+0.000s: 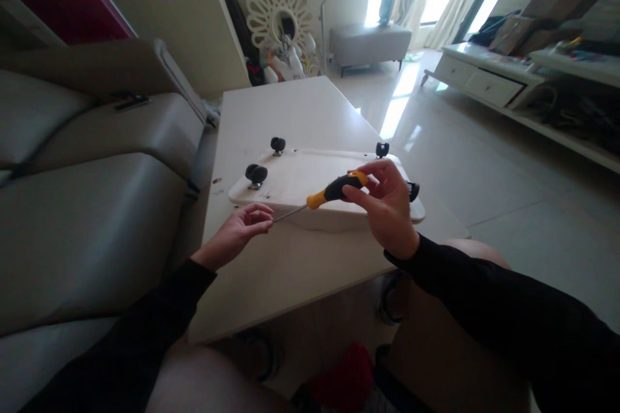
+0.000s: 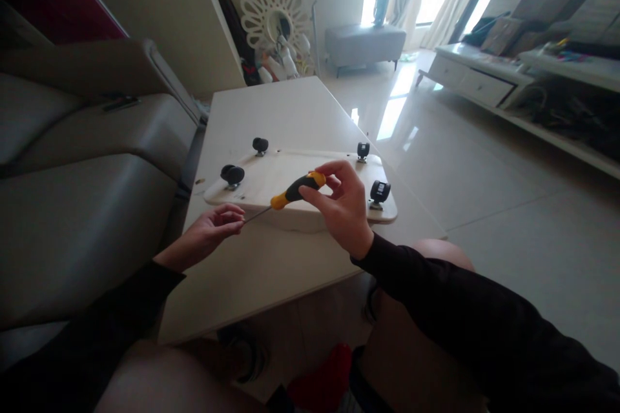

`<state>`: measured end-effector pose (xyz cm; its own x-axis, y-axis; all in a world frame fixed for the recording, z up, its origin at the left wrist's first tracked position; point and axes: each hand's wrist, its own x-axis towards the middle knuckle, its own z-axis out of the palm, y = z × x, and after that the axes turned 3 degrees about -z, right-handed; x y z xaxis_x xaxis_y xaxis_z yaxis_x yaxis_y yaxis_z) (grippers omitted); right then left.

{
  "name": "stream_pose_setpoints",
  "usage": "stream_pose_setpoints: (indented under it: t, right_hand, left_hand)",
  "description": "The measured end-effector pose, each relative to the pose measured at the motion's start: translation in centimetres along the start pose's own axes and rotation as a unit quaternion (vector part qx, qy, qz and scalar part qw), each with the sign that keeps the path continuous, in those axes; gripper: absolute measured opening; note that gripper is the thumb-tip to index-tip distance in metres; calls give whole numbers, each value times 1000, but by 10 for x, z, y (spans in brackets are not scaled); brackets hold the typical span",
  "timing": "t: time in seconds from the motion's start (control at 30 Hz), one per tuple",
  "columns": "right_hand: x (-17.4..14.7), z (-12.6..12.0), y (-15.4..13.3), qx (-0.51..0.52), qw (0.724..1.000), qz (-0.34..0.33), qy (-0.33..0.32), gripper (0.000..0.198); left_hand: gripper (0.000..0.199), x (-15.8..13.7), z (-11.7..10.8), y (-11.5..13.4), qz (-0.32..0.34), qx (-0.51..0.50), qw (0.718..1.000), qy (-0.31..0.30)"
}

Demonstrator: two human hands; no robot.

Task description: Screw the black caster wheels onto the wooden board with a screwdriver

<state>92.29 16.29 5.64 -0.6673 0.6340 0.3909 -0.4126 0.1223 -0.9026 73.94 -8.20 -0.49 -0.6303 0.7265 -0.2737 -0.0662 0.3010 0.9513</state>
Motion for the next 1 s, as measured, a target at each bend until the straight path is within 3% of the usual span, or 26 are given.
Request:
stream_pose_setpoints:
  t: [1.0]
  right_hand:
    - [-2,-2,5,0,1000,-15,3,35]
  left_hand:
    - [36,-1,-1,-2,11,-48,999,-1]
